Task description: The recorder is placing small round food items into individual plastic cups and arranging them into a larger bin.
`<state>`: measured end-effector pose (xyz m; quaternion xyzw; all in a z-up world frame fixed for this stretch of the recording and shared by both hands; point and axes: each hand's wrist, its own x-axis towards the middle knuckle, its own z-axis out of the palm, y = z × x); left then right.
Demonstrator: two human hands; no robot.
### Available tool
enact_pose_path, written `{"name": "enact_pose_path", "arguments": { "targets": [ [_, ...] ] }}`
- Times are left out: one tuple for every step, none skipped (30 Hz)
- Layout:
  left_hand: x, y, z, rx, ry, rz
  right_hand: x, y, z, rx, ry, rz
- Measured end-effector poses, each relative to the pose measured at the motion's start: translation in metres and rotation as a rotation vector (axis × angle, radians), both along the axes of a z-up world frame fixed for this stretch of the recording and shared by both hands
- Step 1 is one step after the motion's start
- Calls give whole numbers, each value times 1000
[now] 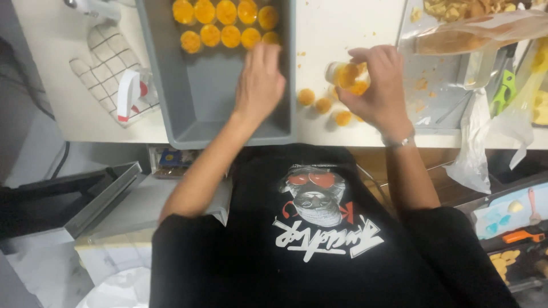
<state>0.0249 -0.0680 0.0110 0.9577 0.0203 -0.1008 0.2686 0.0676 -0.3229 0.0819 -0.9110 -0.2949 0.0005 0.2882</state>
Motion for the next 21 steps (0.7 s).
{"name": "enact_pose_path", "arguments": {
  "targets": [
    [-4, -7, 19, -181, -225, -55, -2, 2, 17, 4, 4, 36],
    [-9, -13, 38, -363, -448, -114, -4, 6, 34, 7, 8, 72],
    [-12, -25, 45, -364, -450, -113, -6, 8, 43, 6, 7, 74],
    [-15, -36, 51, -454, -453, -137, -8, 11, 52, -17, -8, 97],
    [-19, -48, 58, -543, -455, -159, -10, 14, 61, -39, -22, 121],
    [-21, -51, 59, -542, -457, -156, -11, 13, 65, -39, -23, 124],
    [-24, -55, 60, -583, -451, -124, -13, 12, 68, -22, -22, 122],
    [-26, -58, 60, -623, -445, -92, -14, 11, 72, -5, -20, 121],
    [-27, -58, 66, -626, -444, -94, -14, 12, 69, -7, -20, 118],
    [-27, -57, 71, -640, -460, -48, -14, 12, 66, 31, -85, 147],
    [-28, -57, 76, -652, -476, 0, -14, 12, 64, 71, -150, 180],
    [-29, -56, 80, -652, -476, 1, -14, 13, 63, 71, -150, 181],
    [-30, -55, 83, -662, -472, 14, -15, 13, 63, 62, -208, 192],
    [-31, -53, 87, -672, -468, 28, -16, 14, 62, 53, -267, 202],
    [-32, -53, 86, -672, -467, 28, -16, 11, 62, 53, -266, 201],
    [-32, -53, 86, -673, -474, 26, -15, 9, 61, 119, -250, 194],
    [-33, -53, 85, -674, -481, 22, -15, 6, 61, 186, -235, 185],
    [-33, -50, 86, -674, -479, 21, -11, 2, 59, 186, -234, 182],
    [-34, -47, 86, -677, -474, 24, -8, -2, 57, 202, -258, 150],
    [-35, -45, 86, -679, -469, 27, -5, -6, 54, 219, -281, 117],
    [-35, -38, 84, -682, -467, 24, 1, -15, 45, 216, -280, 114]
  ]
}}
